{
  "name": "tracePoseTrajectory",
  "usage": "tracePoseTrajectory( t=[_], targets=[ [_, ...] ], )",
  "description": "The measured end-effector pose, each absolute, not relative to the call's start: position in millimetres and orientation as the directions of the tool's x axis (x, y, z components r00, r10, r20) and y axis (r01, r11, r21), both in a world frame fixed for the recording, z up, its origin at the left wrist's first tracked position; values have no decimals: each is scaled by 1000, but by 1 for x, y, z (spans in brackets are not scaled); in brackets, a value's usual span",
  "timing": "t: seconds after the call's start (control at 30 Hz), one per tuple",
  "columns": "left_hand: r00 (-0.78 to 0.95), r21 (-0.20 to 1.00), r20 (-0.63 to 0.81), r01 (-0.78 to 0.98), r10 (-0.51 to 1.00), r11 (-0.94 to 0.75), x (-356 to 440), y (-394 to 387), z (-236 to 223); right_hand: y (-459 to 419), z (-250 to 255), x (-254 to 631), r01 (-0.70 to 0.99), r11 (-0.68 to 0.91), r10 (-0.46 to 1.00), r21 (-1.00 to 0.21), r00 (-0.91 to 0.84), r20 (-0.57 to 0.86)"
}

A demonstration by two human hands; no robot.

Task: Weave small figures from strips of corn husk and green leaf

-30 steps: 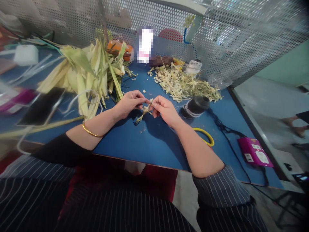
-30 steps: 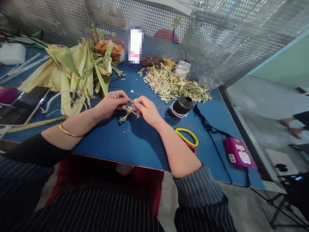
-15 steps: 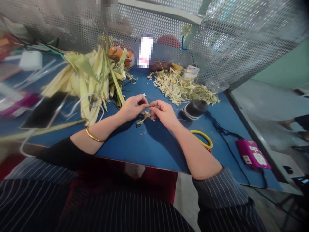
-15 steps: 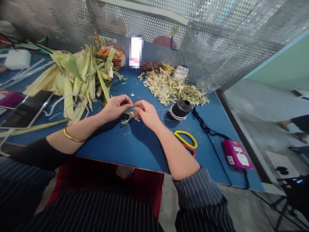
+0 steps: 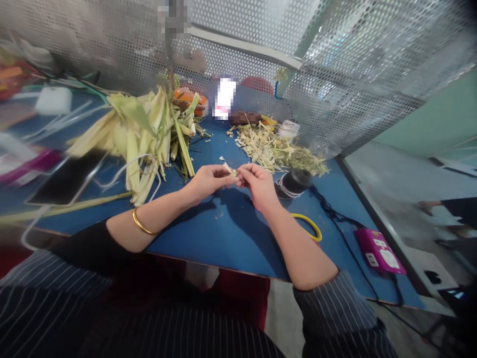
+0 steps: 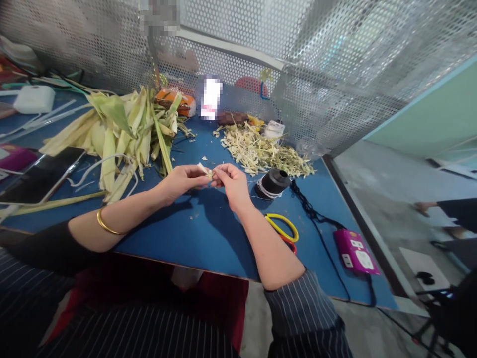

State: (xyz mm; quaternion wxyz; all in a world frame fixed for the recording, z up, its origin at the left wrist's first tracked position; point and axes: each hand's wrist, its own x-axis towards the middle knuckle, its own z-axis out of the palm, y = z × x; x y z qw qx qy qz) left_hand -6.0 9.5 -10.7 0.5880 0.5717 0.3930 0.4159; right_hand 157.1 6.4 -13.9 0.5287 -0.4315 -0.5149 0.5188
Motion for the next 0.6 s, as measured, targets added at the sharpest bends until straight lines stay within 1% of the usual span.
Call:
tracePoseTrajectory(
  t=[0.07,0.13,0.27,0.37,0.43,0.53,0.6],
  targets=[
    [362,997,-27,-52,932,49,-6,9,-12,5,-14,156,-124,75,990,-989,-112,89],
    [340,996,-55,-54,939,78,-6,11,-13,4,-14,156,-160,56,989,-985,-126,77],
    [348,985,-144,-42,926,169,-9,13,-11,7,-16,158,-248,14,997,-969,-67,31],
    [336,976,-195,-27,921,217,-10,12,-9,9,-19,159,-271,-28,998,-962,-66,-11],
    [282,983,-177,14,943,181,-9,10,-9,9,-21,158,-268,-44,996,-962,-88,-21],
    [190,993,-98,84,977,84,-8,9,-12,9,-22,157,-264,-77,993,-961,-111,-49],
    [151,992,-70,115,986,53,-8,10,-12,11,-23,158,-258,-112,993,-959,-75,-96]
  ],
)
